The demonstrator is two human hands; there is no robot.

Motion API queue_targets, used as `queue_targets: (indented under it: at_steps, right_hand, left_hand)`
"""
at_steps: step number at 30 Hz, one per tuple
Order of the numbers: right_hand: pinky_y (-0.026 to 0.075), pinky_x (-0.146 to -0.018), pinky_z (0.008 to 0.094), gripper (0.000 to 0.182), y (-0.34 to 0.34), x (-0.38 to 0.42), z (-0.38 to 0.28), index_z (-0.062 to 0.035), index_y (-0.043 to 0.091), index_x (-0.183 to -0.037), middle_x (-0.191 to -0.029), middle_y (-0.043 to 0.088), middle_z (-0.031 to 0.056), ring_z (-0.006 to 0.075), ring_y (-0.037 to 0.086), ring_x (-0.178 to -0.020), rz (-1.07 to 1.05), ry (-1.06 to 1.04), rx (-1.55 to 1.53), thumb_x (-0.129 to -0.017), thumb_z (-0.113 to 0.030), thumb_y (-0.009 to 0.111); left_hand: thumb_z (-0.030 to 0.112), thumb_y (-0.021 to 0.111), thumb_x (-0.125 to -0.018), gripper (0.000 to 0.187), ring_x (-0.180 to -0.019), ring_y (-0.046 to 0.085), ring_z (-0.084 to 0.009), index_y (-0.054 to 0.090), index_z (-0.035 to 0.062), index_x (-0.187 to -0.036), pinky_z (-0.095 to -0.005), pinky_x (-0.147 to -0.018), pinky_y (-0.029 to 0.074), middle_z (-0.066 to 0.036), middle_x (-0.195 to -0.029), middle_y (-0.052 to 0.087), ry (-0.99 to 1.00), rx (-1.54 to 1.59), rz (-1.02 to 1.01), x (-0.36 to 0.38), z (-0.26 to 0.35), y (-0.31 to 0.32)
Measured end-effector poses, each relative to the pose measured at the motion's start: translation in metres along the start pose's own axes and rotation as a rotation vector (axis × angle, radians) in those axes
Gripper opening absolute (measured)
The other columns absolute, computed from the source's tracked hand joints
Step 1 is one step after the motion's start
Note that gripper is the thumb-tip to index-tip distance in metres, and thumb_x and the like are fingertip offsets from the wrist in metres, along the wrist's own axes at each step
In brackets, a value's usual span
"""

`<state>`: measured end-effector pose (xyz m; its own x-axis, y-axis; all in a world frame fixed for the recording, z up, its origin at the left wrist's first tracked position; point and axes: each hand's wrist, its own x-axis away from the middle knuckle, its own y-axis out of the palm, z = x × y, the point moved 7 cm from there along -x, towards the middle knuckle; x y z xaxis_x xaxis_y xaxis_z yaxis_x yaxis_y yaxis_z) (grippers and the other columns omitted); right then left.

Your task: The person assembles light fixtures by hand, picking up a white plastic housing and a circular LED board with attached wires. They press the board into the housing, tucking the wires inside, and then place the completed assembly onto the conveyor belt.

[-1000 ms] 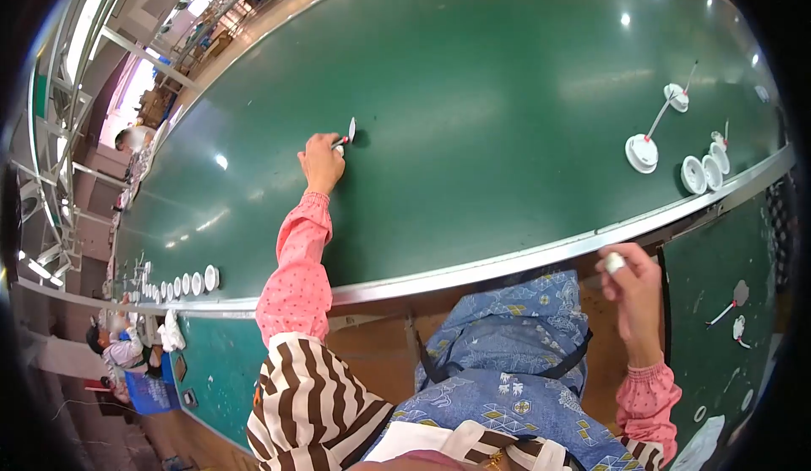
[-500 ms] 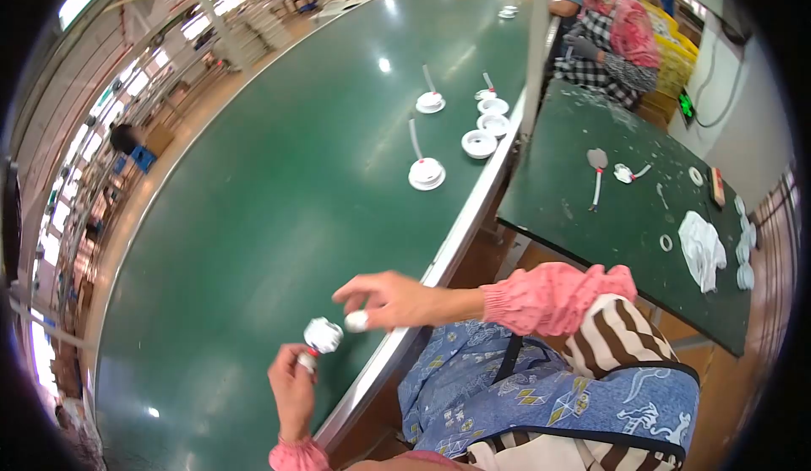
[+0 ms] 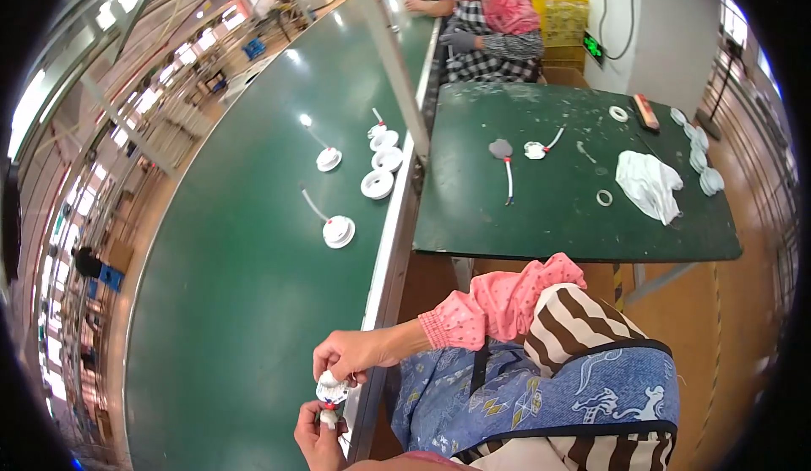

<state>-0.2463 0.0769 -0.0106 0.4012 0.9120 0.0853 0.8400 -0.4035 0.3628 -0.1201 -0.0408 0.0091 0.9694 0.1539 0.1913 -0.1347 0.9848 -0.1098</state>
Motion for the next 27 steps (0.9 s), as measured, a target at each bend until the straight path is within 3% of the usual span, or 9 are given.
queue_targets:
  at_steps: [3, 9, 15, 18, 19, 20, 22, 24, 27]
  right_hand:
    - [0.043, -0.048, 0.0215, 0.025, -0.007, 0.008, 0.002, 0.0038, 0.065, -0.106, -0.081, 0.065, 0.0041, 0.0063, 0.056, -0.060, 0.023, -0.013, -0.026, -0.088, -0.014, 0.068]
    - [0.041, -0.050, 0.0204, 0.029, -0.012, 0.020, 0.004, 0.0010, 0.065, -0.108, -0.083, 0.065, 0.0026, 0.0051, 0.055, -0.062, 0.058, -0.043, -0.020, -0.089, -0.020, 0.072]
    - [0.039, -0.049, 0.0203, 0.026, -0.016, 0.023, 0.016, -0.0004, 0.065, -0.105, -0.083, 0.065, 0.0017, 0.0049, 0.055, -0.063, 0.059, -0.045, -0.068, -0.089, -0.019, 0.072]
    - [0.040, -0.051, 0.0201, 0.026, -0.015, 0.024, 0.022, -0.0022, 0.064, -0.107, -0.086, 0.066, 0.0001, 0.0043, 0.057, -0.067, 0.049, -0.048, -0.159, -0.089, -0.019, 0.072]
    - [0.040, -0.051, 0.0201, 0.026, -0.010, 0.024, 0.026, -0.0023, 0.064, -0.108, -0.087, 0.066, -0.0001, 0.0042, 0.057, -0.068, 0.029, -0.035, -0.208, -0.089, -0.018, 0.072]
    - [0.044, -0.055, 0.0211, 0.027, -0.013, 0.025, 0.028, -0.0024, 0.064, -0.111, -0.091, 0.067, 0.0005, 0.0061, 0.061, -0.075, 0.029, -0.044, -0.213, -0.088, -0.015, 0.070]
    - [0.051, -0.065, 0.0249, 0.025, -0.015, 0.035, 0.014, -0.0016, 0.065, -0.111, -0.096, 0.067, 0.0032, 0.0098, 0.063, -0.084, 0.114, -0.045, -0.260, -0.089, -0.013, 0.068]
    - [0.046, -0.054, 0.0230, 0.024, -0.017, 0.038, 0.014, 0.0040, 0.064, -0.109, -0.093, 0.067, 0.0075, 0.0108, 0.062, -0.074, 0.155, 0.073, -0.314, -0.086, -0.002, 0.061]
    - [0.043, -0.051, 0.0208, 0.019, -0.016, 0.039, 0.013, 0.0036, 0.061, -0.110, -0.094, 0.067, 0.0085, 0.0095, 0.062, -0.071, 0.183, 0.131, -0.384, -0.096, -0.007, 0.066]
  left_hand:
    - [0.019, 0.062, -0.101, 0.022, -0.086, 0.055, -0.0118, 0.061, 0.0012, -0.113, -0.0260, -0.076, 0.045, -0.003, -0.098, 0.061, 0.004, 0.014, -0.013, -0.001, 0.007, 0.015]
    - [0.022, 0.058, -0.104, 0.021, -0.067, 0.052, -0.0072, 0.063, 0.0020, -0.099, -0.0222, -0.058, 0.040, -0.001, -0.080, 0.061, -0.173, 0.105, -0.072, -0.005, 0.006, 0.039]
    - [0.028, 0.057, -0.104, 0.030, -0.059, 0.047, -0.0057, 0.062, 0.0024, -0.089, -0.0219, -0.051, 0.035, 0.002, -0.072, 0.057, -0.068, 0.032, -0.036, -0.007, 0.005, 0.045]
    - [0.028, 0.058, -0.103, 0.030, -0.059, 0.047, -0.0057, 0.063, 0.0016, -0.092, -0.0220, -0.050, 0.034, 0.002, -0.072, 0.056, -0.021, 0.051, -0.067, -0.012, -0.015, 0.038]
    - [0.019, 0.057, -0.101, 0.021, -0.059, 0.047, -0.0047, 0.065, 0.0003, -0.093, -0.0210, -0.051, 0.033, 0.001, -0.072, 0.057, -0.056, 0.046, -0.075, -0.015, -0.010, 0.042]
    - [0.009, 0.056, -0.098, 0.015, -0.059, 0.047, -0.0037, 0.067, -0.0011, -0.094, -0.0200, -0.051, 0.032, 0.001, -0.073, 0.058, -0.109, 0.045, -0.054, -0.018, -0.006, 0.045]
    - [0.013, 0.057, -0.099, 0.020, -0.056, 0.046, -0.0034, 0.069, -0.0011, -0.092, -0.0203, -0.048, 0.030, 0.001, -0.072, 0.059, -0.156, 0.110, -0.060, -0.026, -0.004, 0.052]
    - [0.014, 0.057, -0.100, 0.020, -0.055, 0.045, -0.0031, 0.069, -0.0013, -0.096, -0.0204, -0.048, 0.029, 0.001, -0.070, 0.059, -0.155, 0.038, -0.115, -0.029, -0.013, 0.050]
    - [0.018, 0.057, -0.103, 0.022, -0.057, 0.047, -0.0038, 0.069, -0.0007, -0.103, -0.0210, -0.050, 0.033, 0.001, -0.071, 0.061, -0.119, 0.202, -0.157, -0.030, -0.018, 0.050]
